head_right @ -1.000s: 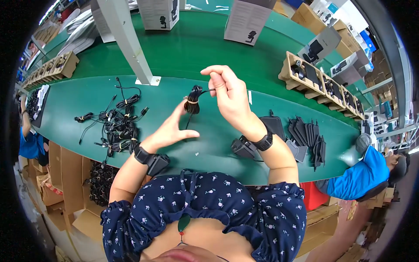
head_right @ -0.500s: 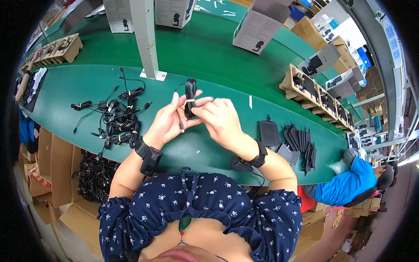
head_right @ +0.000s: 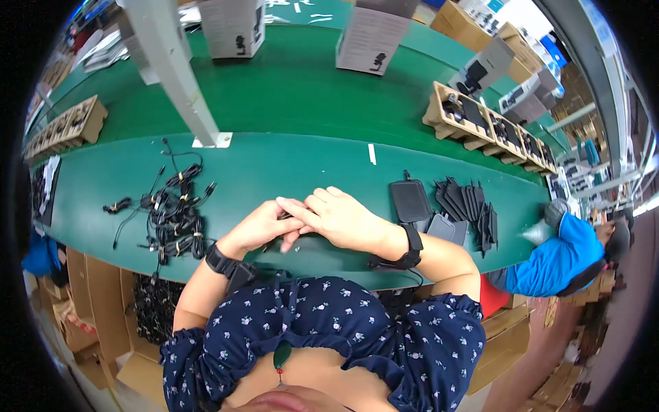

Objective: The person picks up a bundle of cables from a box and places them on the table. They then take a cable and a base plate, join them together, and place the assembled unit into a cardboard tray, repeating the process.

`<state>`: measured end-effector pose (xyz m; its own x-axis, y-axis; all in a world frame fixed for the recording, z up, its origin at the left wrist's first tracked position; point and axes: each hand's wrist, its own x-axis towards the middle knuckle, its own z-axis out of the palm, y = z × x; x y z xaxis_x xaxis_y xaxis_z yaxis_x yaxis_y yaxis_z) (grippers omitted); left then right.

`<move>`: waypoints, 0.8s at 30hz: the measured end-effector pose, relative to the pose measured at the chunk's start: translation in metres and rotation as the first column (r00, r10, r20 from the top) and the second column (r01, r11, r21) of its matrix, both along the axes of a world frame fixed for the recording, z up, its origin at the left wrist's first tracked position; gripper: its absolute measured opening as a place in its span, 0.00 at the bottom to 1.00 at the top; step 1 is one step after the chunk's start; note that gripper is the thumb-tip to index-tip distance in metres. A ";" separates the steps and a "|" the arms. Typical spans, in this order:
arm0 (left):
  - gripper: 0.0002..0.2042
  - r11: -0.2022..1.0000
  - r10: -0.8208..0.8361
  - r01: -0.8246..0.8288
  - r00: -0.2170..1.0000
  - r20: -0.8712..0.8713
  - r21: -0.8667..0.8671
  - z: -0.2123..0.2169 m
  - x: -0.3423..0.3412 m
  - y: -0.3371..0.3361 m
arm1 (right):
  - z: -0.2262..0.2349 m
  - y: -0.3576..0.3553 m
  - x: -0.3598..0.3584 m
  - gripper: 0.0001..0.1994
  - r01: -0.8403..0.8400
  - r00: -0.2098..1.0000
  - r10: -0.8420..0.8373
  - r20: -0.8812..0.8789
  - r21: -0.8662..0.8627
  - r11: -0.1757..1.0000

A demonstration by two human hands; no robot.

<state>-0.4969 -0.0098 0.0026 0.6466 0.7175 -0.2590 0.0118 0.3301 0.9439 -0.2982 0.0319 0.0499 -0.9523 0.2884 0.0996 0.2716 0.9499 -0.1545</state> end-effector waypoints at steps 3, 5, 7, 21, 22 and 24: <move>0.18 0.929 0.370 -0.362 0.894 0.252 -0.080 -0.004 0.024 -0.006 | -0.018 0.022 0.022 0.23 0.034 0.987 -0.028 -0.156 0.040 0.999; 0.21 0.898 0.436 -0.439 0.881 0.182 -0.029 -0.018 0.018 0.000 | -0.011 0.046 0.035 0.18 0.226 0.963 -0.212 -0.168 0.069 0.972; 0.19 0.876 0.477 -0.482 0.871 0.116 0.009 -0.025 0.016 0.003 | -0.003 0.076 0.061 0.16 0.473 0.869 -0.433 -0.241 0.142 0.870; 0.10 0.674 0.684 -0.638 0.730 0.012 0.373 -0.061 0.022 0.003 | 0.022 0.269 0.232 0.11 0.607 0.625 -0.750 -0.218 0.740 0.290; 0.10 0.687 0.670 -0.625 0.742 0.008 0.370 -0.063 0.021 0.002 | 0.017 0.276 0.234 0.10 0.567 0.616 -0.771 -0.158 0.769 0.296; 0.10 0.687 0.671 -0.623 0.741 0.001 0.373 -0.061 0.022 0.002 | 0.005 0.289 0.231 0.09 0.534 0.608 -0.786 -0.106 0.787 0.307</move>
<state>-0.4746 -0.0082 -0.0583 -0.0328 0.9991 0.0276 0.0385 -0.0264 0.9989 -0.0672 0.3207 0.0551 -0.4837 0.7840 0.3890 0.7636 0.1608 0.6253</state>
